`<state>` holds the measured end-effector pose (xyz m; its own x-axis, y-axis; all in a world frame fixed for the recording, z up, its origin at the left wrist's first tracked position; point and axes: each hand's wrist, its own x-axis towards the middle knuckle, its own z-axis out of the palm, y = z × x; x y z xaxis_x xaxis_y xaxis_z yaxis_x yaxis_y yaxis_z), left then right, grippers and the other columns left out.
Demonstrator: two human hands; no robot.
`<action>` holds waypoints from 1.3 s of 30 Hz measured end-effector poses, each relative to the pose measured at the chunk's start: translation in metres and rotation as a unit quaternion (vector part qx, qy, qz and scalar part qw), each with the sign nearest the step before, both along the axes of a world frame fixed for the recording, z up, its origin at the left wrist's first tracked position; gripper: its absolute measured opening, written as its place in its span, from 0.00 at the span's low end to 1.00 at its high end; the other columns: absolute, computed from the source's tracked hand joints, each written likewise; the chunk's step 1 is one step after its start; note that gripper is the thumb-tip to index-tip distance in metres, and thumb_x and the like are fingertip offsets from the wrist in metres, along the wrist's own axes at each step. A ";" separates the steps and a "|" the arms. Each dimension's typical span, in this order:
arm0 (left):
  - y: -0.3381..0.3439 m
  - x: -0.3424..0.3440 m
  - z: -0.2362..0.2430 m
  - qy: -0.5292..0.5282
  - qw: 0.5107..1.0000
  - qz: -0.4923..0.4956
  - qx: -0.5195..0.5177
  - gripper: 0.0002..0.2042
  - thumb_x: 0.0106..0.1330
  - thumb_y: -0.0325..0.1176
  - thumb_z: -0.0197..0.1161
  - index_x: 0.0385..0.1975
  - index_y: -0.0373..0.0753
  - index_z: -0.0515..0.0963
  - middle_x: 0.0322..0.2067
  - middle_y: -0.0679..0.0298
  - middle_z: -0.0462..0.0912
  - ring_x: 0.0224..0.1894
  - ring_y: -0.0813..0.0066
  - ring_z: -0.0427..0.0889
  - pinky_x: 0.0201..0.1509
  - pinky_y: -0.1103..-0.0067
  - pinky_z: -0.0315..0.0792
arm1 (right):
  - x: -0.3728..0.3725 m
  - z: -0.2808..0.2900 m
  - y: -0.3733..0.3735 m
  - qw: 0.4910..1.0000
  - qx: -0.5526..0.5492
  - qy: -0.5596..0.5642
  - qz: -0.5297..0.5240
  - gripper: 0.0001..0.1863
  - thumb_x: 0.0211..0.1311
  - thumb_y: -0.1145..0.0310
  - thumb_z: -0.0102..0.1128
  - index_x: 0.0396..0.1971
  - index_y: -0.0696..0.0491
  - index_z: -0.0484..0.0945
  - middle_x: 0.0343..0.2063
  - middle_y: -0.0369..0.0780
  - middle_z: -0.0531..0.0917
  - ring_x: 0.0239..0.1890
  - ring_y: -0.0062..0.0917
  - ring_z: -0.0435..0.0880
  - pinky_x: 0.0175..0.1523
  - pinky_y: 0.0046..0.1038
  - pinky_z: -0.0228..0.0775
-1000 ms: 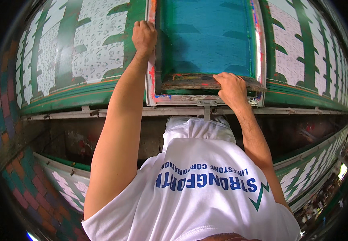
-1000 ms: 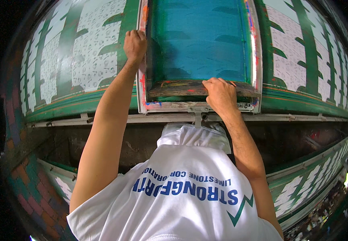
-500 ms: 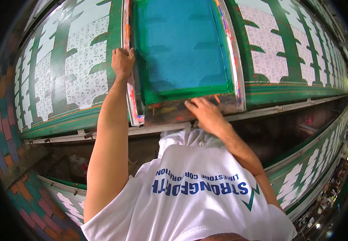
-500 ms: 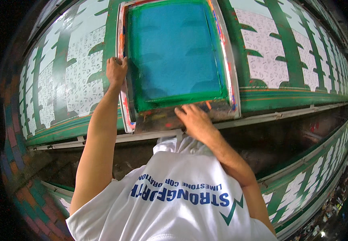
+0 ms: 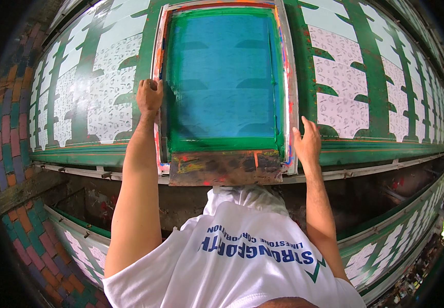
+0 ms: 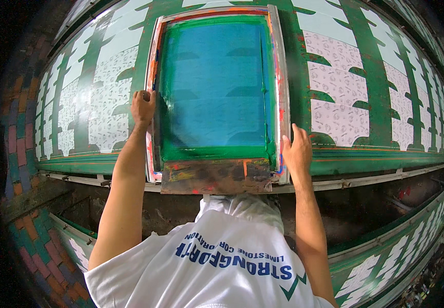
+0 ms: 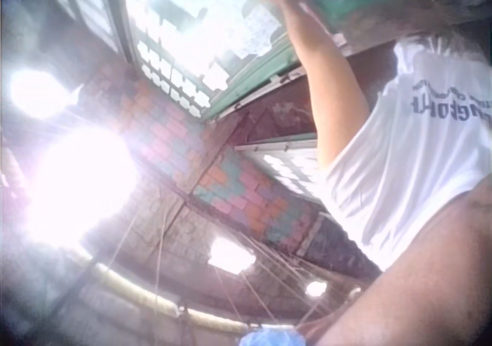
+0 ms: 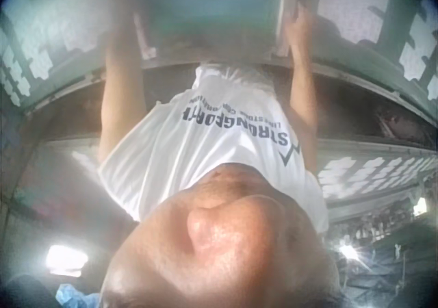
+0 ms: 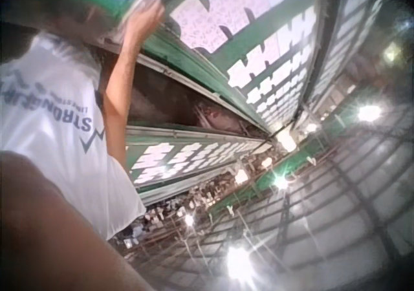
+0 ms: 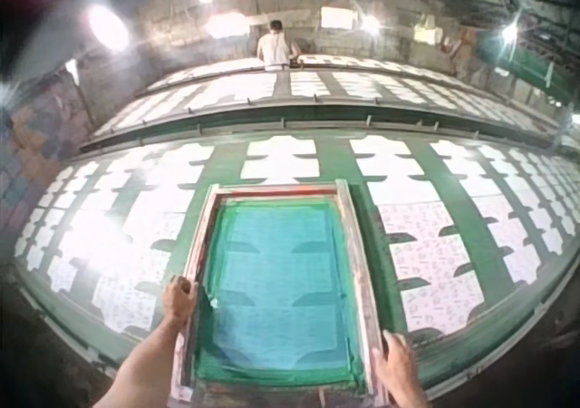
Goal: The person uses a squeegee to pull cyan ink across a screen-printing frame mounted on a large curved surface. They repeatedly reposition the frame and pull the squeegee to spread ink evenly over the mesh, working along the curved wall in a workshop setting.
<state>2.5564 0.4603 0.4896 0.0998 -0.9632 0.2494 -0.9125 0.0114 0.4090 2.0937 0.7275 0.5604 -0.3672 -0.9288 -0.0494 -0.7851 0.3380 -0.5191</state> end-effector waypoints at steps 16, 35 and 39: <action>-0.005 0.010 -0.012 -0.012 0.999 -0.009 -0.041 0.18 0.69 0.49 0.70 0.36 0.37 0.83 0.35 0.56 0.82 0.39 0.52 0.83 0.45 0.61 0.76 | -0.012 -0.002 -0.010 0.999 -0.039 0.008 -0.024 0.31 0.47 0.62 0.79 0.52 0.60 0.82 0.43 0.47 0.83 0.47 0.45 0.86 0.50 0.44 0.80; 0.028 -0.348 0.044 0.010 0.998 -0.043 -0.055 0.16 0.71 0.48 0.67 0.29 0.41 0.85 0.33 0.57 0.84 0.38 0.54 0.85 0.43 0.61 0.78 | -0.371 0.003 0.033 0.994 -0.088 -0.024 -0.060 0.31 0.44 0.65 0.78 0.52 0.58 0.85 0.43 0.45 0.86 0.43 0.38 0.89 0.48 0.37 0.82; 0.065 -0.429 0.042 0.047 0.998 -0.027 -0.026 0.14 0.67 0.48 0.69 0.32 0.43 0.85 0.37 0.58 0.83 0.41 0.53 0.85 0.46 0.59 0.79 | -0.450 -0.014 0.054 0.993 -0.051 -0.078 -0.067 0.30 0.48 0.67 0.78 0.53 0.61 0.83 0.43 0.45 0.85 0.40 0.35 0.90 0.46 0.34 0.83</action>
<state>2.1270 0.5254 0.5320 0.0723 -0.9541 0.2907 -0.8678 0.0835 0.4898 1.6438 0.7817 0.5462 -0.4838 -0.8749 -0.0242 -0.6432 0.3741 -0.6680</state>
